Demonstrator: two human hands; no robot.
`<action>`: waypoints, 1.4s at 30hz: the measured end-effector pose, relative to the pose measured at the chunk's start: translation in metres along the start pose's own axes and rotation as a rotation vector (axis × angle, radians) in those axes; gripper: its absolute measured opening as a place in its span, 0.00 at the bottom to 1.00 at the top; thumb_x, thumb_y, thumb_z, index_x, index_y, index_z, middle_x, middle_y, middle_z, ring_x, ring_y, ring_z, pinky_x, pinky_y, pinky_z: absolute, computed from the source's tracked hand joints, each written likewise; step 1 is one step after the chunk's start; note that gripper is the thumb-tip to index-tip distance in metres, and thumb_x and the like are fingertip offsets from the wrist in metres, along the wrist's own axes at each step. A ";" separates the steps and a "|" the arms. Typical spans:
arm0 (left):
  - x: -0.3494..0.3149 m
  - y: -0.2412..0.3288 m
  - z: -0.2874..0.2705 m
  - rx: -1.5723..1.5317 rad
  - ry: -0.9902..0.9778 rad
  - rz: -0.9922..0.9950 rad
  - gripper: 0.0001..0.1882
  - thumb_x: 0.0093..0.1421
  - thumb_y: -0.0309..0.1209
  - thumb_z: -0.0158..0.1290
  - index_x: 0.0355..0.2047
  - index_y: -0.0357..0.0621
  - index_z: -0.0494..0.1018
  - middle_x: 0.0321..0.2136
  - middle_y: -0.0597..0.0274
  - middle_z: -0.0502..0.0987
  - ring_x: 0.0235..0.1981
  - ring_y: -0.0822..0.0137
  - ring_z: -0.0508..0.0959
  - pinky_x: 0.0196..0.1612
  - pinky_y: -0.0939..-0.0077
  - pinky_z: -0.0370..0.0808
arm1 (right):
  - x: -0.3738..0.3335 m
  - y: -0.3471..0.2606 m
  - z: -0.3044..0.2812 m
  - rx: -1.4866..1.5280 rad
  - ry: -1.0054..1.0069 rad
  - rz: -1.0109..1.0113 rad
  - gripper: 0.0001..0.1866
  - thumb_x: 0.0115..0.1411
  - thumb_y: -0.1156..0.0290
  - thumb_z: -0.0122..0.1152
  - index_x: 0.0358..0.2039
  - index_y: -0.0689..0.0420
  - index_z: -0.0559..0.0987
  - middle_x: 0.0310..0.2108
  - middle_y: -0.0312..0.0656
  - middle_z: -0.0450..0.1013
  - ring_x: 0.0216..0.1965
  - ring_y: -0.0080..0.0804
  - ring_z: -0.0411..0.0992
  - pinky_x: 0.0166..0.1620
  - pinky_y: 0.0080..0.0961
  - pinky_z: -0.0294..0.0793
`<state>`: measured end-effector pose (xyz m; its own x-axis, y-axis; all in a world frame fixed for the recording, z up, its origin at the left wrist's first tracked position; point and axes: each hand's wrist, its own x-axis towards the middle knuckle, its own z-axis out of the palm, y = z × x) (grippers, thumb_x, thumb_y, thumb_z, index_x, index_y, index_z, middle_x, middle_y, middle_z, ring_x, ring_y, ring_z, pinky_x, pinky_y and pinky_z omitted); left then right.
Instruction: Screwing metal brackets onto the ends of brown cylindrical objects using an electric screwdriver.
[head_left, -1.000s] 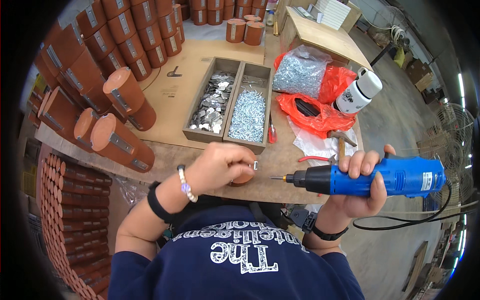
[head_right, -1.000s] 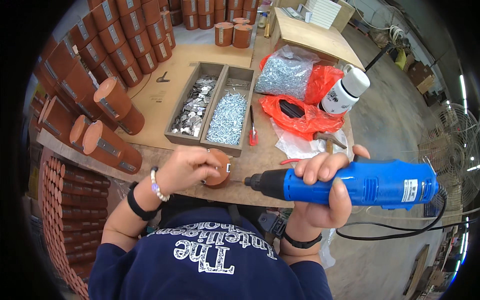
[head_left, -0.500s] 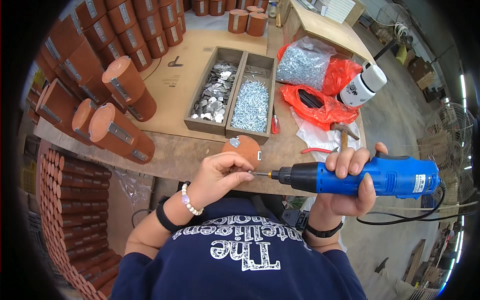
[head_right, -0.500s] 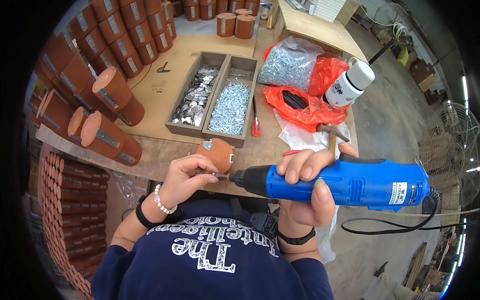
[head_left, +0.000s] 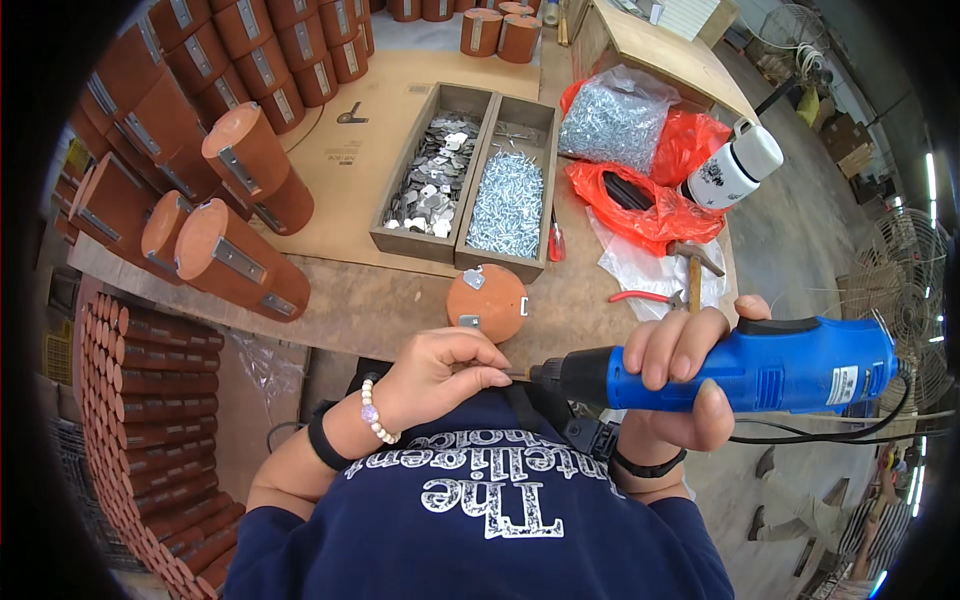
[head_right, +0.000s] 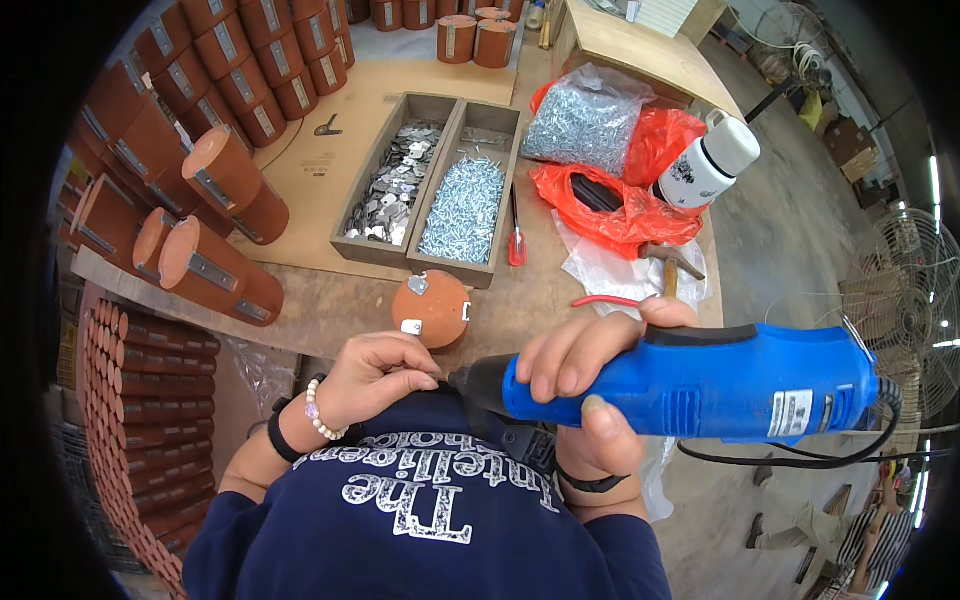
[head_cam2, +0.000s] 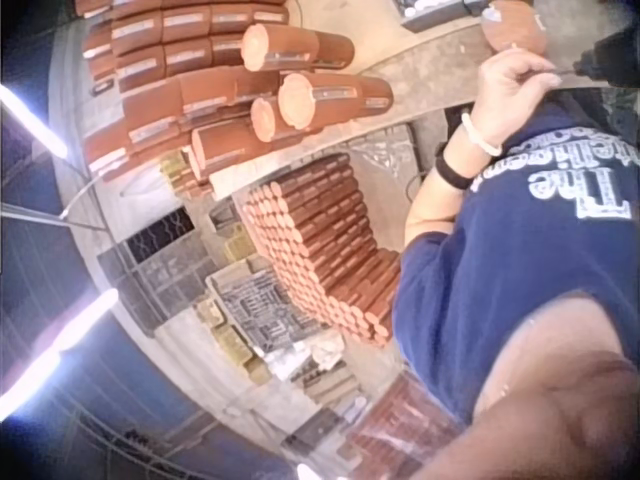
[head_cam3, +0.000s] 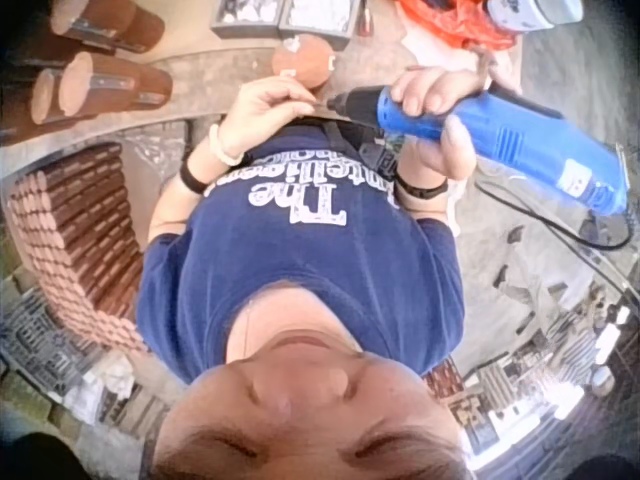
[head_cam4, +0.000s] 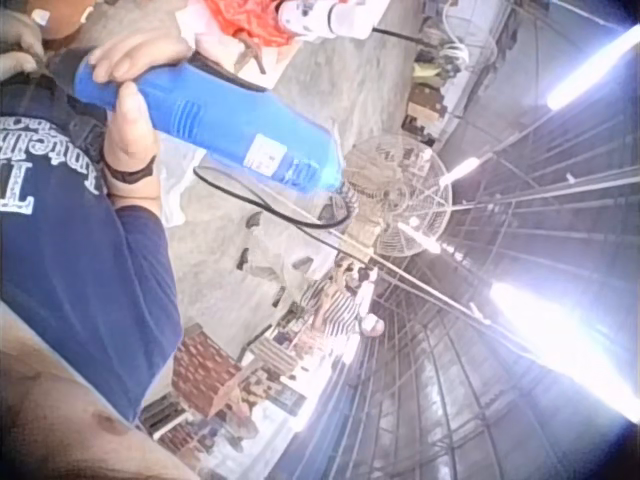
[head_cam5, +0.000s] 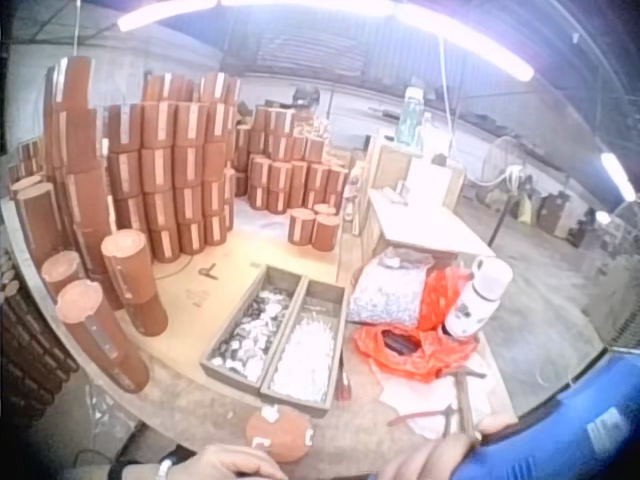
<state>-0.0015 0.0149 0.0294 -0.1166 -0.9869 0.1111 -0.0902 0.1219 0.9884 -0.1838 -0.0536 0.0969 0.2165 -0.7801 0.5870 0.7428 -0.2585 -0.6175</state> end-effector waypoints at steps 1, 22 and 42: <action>0.001 0.001 0.000 -0.001 0.001 -0.002 0.03 0.47 0.20 0.53 0.24 0.34 0.72 0.23 0.61 0.73 0.24 0.75 0.72 0.27 0.84 0.68 | 0.001 -0.002 0.001 0.000 0.000 0.002 0.32 0.44 0.71 0.55 0.50 0.55 0.53 0.20 0.39 0.63 0.20 0.32 0.65 0.27 0.32 0.69; 0.017 -0.004 -0.003 0.768 0.239 0.188 0.47 0.36 0.49 0.60 0.52 0.42 0.51 0.48 0.45 0.54 0.50 0.46 0.56 0.51 0.57 0.55 | 0.011 0.002 -0.016 0.007 0.121 -0.186 0.30 0.46 0.69 0.47 0.51 0.59 0.53 0.23 0.39 0.62 0.21 0.29 0.63 0.27 0.30 0.66; 0.112 -0.047 -0.116 1.211 0.147 -0.018 0.09 0.43 0.32 0.55 0.26 0.45 0.74 0.26 0.59 0.73 0.31 0.59 0.71 0.36 0.69 0.67 | 0.024 -0.006 -0.028 -0.079 0.096 -0.216 0.30 0.46 0.71 0.48 0.51 0.61 0.52 0.23 0.41 0.63 0.21 0.29 0.63 0.27 0.30 0.67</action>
<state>0.1049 -0.1135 0.0074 0.0000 -0.9824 0.1870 -0.9636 0.0500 0.2627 -0.2003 -0.0868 0.1001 -0.0057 -0.7512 0.6600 0.7125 -0.4661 -0.5245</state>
